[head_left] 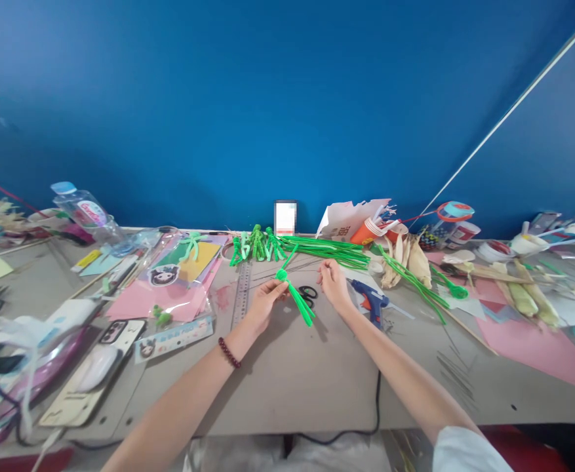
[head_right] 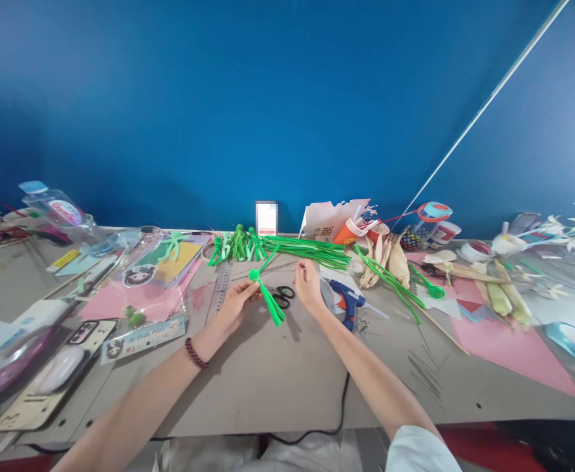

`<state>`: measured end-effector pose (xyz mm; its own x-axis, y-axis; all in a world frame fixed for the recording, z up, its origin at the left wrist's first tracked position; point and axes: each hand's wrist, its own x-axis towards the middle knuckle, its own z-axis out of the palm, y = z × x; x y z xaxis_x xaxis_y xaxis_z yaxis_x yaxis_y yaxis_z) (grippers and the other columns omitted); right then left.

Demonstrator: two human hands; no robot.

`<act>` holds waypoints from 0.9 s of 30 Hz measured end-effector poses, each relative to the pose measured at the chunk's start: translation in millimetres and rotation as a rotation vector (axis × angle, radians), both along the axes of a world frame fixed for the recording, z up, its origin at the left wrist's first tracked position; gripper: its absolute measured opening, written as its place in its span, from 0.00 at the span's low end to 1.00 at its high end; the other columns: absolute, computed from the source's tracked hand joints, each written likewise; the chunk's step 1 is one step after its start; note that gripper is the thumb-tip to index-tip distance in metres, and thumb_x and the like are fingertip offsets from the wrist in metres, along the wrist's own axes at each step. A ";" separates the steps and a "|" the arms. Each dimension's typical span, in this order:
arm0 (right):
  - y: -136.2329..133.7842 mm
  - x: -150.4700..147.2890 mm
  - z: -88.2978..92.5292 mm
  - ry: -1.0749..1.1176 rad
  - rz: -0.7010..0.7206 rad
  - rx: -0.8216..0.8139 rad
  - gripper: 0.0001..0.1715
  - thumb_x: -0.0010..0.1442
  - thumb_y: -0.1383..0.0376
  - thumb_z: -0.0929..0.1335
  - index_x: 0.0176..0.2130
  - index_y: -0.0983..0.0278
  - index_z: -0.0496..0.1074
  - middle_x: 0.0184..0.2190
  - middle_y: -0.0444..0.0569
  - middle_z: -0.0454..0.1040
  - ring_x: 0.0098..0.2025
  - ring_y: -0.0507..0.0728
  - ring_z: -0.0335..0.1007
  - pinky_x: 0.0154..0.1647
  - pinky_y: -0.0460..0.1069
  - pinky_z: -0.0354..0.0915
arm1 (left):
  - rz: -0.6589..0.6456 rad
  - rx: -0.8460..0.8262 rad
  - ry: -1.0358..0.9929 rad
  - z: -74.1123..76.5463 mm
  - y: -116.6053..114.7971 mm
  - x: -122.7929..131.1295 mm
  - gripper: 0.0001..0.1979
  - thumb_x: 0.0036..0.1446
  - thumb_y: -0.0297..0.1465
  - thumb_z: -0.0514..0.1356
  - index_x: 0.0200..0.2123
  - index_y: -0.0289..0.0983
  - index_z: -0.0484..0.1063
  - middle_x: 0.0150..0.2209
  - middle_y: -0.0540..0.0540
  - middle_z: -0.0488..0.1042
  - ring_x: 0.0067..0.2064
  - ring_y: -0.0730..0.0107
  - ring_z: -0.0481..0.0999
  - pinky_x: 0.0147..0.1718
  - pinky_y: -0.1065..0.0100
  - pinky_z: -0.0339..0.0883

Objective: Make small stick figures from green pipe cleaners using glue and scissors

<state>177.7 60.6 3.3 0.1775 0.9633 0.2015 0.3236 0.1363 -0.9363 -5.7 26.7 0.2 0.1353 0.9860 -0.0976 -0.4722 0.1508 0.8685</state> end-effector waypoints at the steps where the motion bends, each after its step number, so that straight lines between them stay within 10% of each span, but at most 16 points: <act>1: 0.5 -0.8 -1.7 0.012 0.014 -0.006 0.07 0.56 0.59 0.59 0.31 0.60 0.59 0.18 0.39 0.63 0.17 0.50 0.60 0.16 0.44 0.55 | -0.013 0.008 -0.009 -1.6 0.6 -0.4 0.11 0.41 0.35 0.68 0.23 0.33 0.74 0.23 0.48 0.73 0.25 0.75 0.69 0.27 0.72 0.63; 27: 11.2 2.2 -11.7 -0.005 0.080 -0.068 0.10 0.46 0.61 0.66 0.29 0.65 0.70 0.23 0.45 0.72 0.23 0.52 0.66 0.21 0.45 0.62 | 0.017 -0.042 -0.016 0.9 0.3 -1.9 0.11 0.42 0.36 0.68 0.25 0.34 0.74 0.22 0.50 0.71 0.24 0.77 0.68 0.25 0.74 0.61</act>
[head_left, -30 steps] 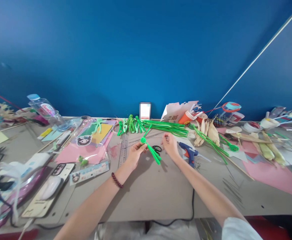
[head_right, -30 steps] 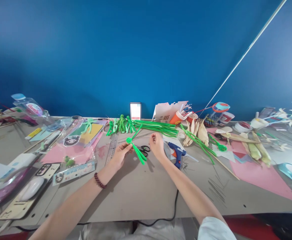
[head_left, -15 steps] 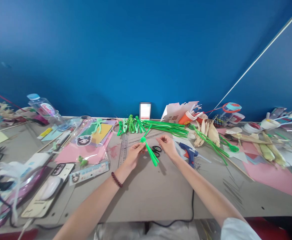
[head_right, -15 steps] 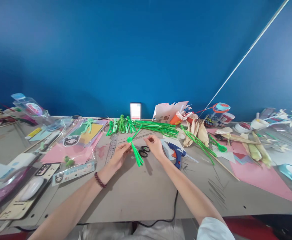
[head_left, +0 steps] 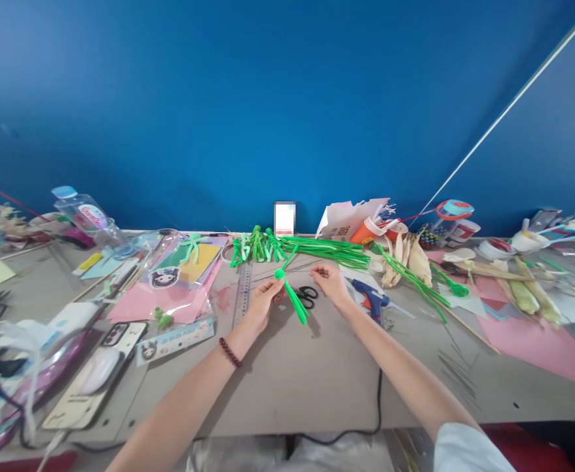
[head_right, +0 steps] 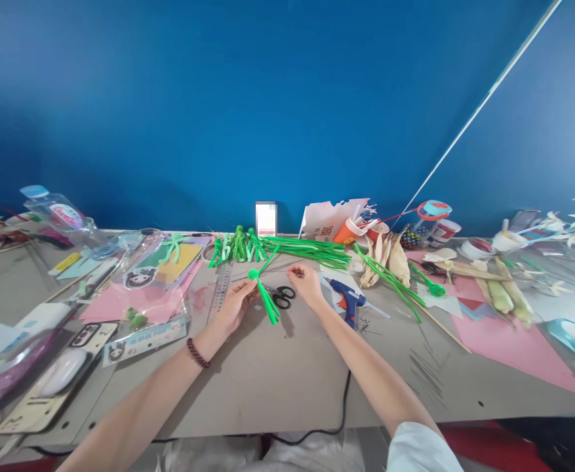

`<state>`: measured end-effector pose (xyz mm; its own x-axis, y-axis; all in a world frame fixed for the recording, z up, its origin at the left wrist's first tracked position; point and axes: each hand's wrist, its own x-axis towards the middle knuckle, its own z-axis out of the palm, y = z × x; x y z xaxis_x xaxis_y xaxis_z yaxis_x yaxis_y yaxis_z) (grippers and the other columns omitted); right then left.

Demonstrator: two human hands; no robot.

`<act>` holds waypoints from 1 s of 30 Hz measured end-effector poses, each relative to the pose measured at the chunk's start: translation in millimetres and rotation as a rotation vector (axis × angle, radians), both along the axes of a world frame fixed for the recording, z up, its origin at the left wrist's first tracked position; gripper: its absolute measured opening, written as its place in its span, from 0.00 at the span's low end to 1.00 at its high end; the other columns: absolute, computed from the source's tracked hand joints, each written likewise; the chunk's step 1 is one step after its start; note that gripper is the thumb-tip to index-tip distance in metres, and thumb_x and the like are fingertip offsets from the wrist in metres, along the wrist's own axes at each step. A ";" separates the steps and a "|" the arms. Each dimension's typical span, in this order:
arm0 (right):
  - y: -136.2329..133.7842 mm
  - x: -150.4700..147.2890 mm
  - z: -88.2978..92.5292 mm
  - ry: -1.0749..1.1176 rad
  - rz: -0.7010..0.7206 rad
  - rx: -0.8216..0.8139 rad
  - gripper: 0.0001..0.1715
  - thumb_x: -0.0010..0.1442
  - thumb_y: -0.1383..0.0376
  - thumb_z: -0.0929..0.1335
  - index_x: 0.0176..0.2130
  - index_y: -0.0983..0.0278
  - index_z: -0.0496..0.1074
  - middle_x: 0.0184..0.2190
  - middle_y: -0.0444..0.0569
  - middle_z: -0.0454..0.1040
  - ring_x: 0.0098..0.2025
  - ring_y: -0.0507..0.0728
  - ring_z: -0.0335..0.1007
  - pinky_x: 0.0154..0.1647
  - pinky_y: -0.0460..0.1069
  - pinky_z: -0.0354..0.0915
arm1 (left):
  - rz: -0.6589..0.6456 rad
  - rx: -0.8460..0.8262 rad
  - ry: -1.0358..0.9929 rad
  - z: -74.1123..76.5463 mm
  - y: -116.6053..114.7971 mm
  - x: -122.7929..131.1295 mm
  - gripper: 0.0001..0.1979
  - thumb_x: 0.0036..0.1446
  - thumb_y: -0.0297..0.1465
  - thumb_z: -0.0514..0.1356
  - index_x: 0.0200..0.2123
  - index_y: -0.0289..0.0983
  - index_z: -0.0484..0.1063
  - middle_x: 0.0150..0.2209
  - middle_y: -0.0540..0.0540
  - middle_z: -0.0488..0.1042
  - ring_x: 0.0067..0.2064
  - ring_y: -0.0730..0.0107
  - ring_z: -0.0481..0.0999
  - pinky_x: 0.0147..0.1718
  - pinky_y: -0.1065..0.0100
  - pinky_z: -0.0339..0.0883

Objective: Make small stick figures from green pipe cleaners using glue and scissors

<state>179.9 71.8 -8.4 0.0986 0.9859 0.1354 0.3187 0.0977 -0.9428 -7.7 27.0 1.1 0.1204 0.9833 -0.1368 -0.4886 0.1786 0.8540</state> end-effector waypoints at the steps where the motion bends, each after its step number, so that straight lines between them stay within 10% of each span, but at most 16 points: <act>1: 1.0 1.2 -1.0 -0.026 -0.006 0.004 0.10 0.47 0.62 0.65 0.29 0.65 0.71 0.24 0.46 0.73 0.24 0.52 0.67 0.23 0.46 0.63 | -0.003 0.000 -0.002 -0.6 -0.1 0.0 0.11 0.43 0.36 0.68 0.25 0.34 0.74 0.23 0.50 0.71 0.24 0.77 0.68 0.25 0.74 0.61; 8: 2.7 4.7 6.3 -0.225 -0.052 0.139 0.12 0.53 0.62 0.62 0.31 0.64 0.74 0.36 0.51 0.76 0.36 0.56 0.71 0.40 0.51 0.66 | 0.007 0.021 -0.030 -3.3 1.0 -0.2 0.10 0.43 0.35 0.67 0.25 0.34 0.74 0.25 0.49 0.72 0.26 0.76 0.70 0.27 0.73 0.64; 20: 40.4 -30.9 13.0 -0.638 0.491 0.348 0.17 0.57 0.73 0.62 0.45 0.65 0.71 0.46 0.52 0.73 0.49 0.57 0.67 0.51 0.52 0.60 | 0.009 -0.005 -0.138 -6.4 5.0 -0.5 0.10 0.42 0.30 0.63 0.31 0.33 0.74 0.28 0.43 0.78 0.31 0.62 0.77 0.32 0.63 0.69; 30: 66.7 -55.5 3.8 -0.984 0.661 0.410 0.07 0.57 0.72 0.64 0.33 0.66 0.73 0.35 0.51 0.73 0.40 0.56 0.65 0.40 0.47 0.58 | -0.037 0.011 -0.176 -5.4 7.2 -0.8 0.13 0.46 0.36 0.61 0.32 0.31 0.75 0.32 0.38 0.78 0.34 0.61 0.77 0.31 0.65 0.69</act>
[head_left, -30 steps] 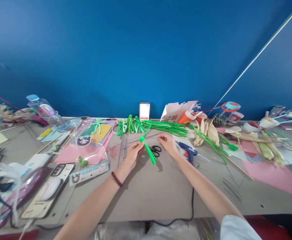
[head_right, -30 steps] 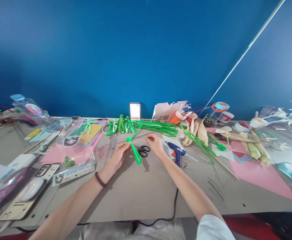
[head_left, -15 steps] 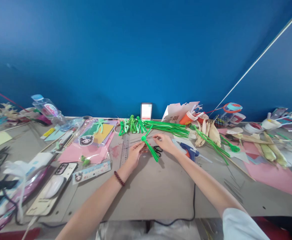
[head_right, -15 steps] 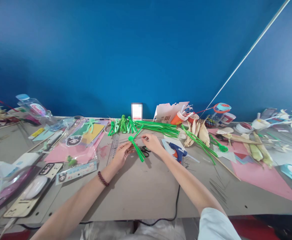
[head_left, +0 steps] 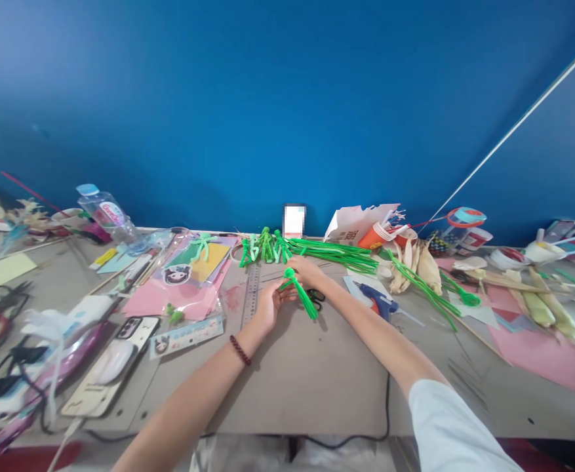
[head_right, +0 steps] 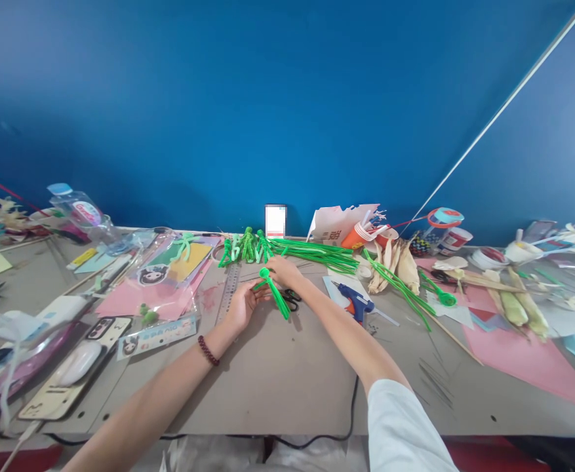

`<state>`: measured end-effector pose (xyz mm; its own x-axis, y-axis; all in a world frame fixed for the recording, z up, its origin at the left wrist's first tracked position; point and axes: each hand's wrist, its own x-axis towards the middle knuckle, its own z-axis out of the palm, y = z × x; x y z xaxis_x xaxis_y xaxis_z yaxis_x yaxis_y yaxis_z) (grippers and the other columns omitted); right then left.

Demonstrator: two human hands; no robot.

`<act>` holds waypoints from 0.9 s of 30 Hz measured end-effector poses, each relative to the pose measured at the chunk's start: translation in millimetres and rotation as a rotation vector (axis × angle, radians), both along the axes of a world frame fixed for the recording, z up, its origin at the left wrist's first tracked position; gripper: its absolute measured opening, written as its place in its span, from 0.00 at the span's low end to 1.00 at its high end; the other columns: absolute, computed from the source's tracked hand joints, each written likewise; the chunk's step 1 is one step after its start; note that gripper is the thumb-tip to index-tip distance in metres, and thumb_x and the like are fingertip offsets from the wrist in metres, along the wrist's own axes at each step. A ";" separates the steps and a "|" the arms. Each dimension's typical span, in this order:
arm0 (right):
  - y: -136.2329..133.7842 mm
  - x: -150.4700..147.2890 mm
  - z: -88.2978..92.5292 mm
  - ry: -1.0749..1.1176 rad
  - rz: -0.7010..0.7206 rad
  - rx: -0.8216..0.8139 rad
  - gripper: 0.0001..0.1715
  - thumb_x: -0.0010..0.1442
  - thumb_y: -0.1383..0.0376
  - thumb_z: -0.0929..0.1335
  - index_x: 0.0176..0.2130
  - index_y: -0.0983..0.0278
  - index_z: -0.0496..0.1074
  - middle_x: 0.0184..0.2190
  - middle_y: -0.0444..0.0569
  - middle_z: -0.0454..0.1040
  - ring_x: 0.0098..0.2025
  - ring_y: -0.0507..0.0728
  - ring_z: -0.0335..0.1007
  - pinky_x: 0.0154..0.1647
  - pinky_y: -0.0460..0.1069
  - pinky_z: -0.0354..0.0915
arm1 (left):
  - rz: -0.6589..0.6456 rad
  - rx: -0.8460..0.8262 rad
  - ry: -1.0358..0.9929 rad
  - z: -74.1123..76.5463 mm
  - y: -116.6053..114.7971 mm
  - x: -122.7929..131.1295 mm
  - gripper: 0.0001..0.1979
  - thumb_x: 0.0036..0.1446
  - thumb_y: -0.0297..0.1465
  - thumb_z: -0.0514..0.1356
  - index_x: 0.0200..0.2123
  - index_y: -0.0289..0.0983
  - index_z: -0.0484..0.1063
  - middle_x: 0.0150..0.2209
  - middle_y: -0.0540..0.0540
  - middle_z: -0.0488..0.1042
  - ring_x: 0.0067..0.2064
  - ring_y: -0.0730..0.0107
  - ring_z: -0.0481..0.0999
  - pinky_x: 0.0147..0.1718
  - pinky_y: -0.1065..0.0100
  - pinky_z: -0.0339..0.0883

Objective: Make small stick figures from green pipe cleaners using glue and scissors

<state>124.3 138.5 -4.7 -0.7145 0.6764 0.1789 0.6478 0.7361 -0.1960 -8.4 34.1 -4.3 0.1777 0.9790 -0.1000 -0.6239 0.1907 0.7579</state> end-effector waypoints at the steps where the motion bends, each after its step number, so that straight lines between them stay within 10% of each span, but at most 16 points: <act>1: -0.1 -0.1 0.2 -0.004 -0.001 0.006 0.07 0.57 0.71 0.64 0.32 0.66 0.72 0.35 0.51 0.73 0.39 0.56 0.65 0.39 0.47 0.58 | 0.000 0.009 0.017 0.0 -0.2 0.3 0.14 0.45 0.36 0.62 0.33 0.31 0.75 0.32 0.39 0.78 0.33 0.61 0.77 0.31 0.66 0.69; 14: -15.8 9.7 44.4 -0.150 -0.026 0.468 0.12 0.60 0.76 0.59 0.38 0.67 0.70 0.34 0.55 0.72 0.43 0.61 0.61 0.51 0.55 0.49 | 0.068 0.044 0.225 1.6 -4.4 5.2 0.14 0.37 0.35 0.69 0.28 0.34 0.74 0.20 0.51 0.71 0.20 0.77 0.65 0.21 0.72 0.58; 22: -36.7 28.8 69.3 0.047 -0.348 0.394 0.18 0.60 0.77 0.57 0.41 0.64 0.71 0.36 0.53 0.73 0.41 0.59 0.65 0.54 0.58 0.46 | 0.093 0.120 0.259 9.1 -8.0 4.9 0.12 0.41 0.34 0.67 0.30 0.36 0.70 0.25 0.50 0.74 0.27 0.73 0.71 0.27 0.72 0.60; 27: -57.8 43.9 83.4 0.401 -0.372 0.128 0.15 0.59 0.72 0.59 0.39 0.64 0.71 0.38 0.50 0.72 0.36 0.55 0.67 0.38 0.48 0.59 | 0.136 0.241 0.395 9.1 -8.8 4.3 0.11 0.42 0.33 0.67 0.30 0.37 0.70 0.29 0.49 0.72 0.30 0.73 0.70 0.31 0.72 0.61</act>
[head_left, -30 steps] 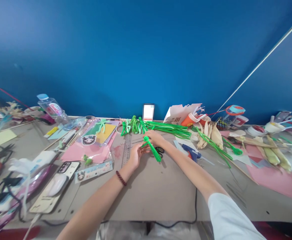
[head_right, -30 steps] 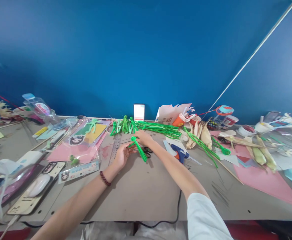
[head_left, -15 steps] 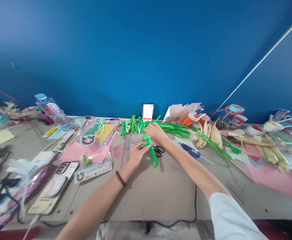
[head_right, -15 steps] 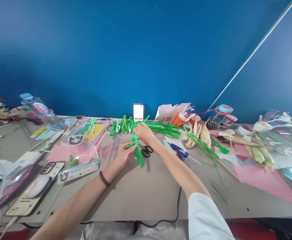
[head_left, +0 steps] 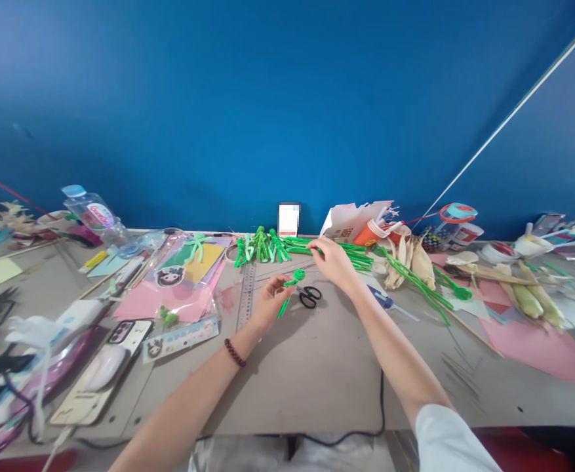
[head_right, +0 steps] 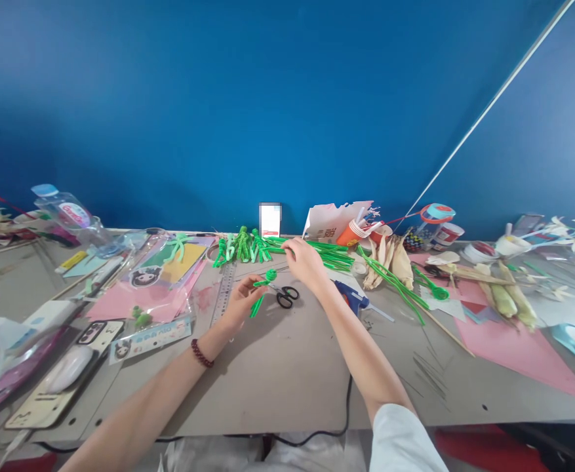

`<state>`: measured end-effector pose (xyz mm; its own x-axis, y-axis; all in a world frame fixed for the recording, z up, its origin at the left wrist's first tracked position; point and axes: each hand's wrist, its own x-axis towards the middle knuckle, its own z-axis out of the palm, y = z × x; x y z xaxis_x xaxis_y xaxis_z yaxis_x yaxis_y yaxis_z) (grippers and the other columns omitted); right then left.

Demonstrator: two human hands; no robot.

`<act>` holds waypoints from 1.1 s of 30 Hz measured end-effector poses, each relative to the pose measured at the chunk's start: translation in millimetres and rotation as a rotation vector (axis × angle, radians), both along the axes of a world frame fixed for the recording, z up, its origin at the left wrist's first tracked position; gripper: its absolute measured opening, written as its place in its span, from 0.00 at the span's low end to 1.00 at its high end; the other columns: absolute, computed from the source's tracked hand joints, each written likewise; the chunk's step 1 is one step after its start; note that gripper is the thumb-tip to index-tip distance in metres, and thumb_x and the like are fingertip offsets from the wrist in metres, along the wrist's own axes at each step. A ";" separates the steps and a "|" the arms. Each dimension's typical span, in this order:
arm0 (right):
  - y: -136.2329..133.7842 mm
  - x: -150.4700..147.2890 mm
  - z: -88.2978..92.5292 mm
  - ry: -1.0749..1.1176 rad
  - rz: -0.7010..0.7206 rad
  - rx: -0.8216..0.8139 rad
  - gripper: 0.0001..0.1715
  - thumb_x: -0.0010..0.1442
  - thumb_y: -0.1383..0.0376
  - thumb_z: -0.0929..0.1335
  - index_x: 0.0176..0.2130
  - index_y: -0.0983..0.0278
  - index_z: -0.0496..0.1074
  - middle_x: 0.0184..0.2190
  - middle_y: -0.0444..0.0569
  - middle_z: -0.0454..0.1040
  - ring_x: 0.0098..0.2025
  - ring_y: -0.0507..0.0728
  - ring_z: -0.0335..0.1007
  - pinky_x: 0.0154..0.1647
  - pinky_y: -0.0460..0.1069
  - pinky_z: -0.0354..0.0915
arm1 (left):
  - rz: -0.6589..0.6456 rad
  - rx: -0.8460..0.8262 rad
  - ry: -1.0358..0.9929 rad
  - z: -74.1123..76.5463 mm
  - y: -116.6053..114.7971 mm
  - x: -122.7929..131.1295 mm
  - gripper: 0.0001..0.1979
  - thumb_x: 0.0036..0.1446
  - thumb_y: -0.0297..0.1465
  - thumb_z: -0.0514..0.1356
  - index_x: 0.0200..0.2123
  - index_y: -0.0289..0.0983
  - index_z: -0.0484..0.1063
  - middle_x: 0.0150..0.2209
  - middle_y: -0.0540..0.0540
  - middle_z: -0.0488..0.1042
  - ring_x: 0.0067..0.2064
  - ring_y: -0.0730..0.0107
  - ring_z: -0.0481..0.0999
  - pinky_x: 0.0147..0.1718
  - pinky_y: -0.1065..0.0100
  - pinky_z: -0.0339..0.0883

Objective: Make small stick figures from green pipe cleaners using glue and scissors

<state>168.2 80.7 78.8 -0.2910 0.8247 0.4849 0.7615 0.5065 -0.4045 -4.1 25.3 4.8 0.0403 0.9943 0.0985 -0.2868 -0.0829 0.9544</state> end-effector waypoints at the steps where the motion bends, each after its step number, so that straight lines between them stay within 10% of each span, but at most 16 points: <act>1: -4.3 2.4 2.9 0.047 0.003 -0.012 0.14 0.58 0.72 0.59 0.39 0.63 0.72 0.38 0.50 0.72 0.34 0.55 0.67 0.35 0.48 0.60 | 0.020 0.034 0.034 -1.0 0.3 -0.1 0.10 0.43 0.32 0.67 0.30 0.37 0.70 0.29 0.49 0.72 0.31 0.73 0.70 0.32 0.72 0.61; 12: -33.2 6.4 18.6 0.086 0.044 -0.023 0.10 0.58 0.62 0.66 0.35 0.60 0.77 0.29 0.46 0.69 0.28 0.52 0.64 0.29 0.46 0.58 | 0.147 0.307 0.320 5.2 -4.6 -1.6 0.03 0.49 0.28 0.61 0.29 0.38 0.76 0.33 0.45 0.71 0.37 0.67 0.71 0.37 0.68 0.63; 33: -37.7 -3.6 7.7 -0.186 0.031 -0.063 0.10 0.56 0.66 0.65 0.29 0.59 0.77 0.28 0.44 0.69 0.32 0.51 0.64 0.28 0.44 0.52 | -0.006 -0.221 -0.260 8.2 -0.1 0.1 0.15 0.36 0.30 0.70 0.31 0.36 0.74 0.28 0.52 0.73 0.30 0.75 0.75 0.31 0.74 0.65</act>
<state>164.6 42.9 86.5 -0.3960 0.8411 0.3684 0.8106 0.5087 -0.2900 -4.1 25.2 13.0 0.0483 0.9926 -0.1117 -0.5224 0.1204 0.8441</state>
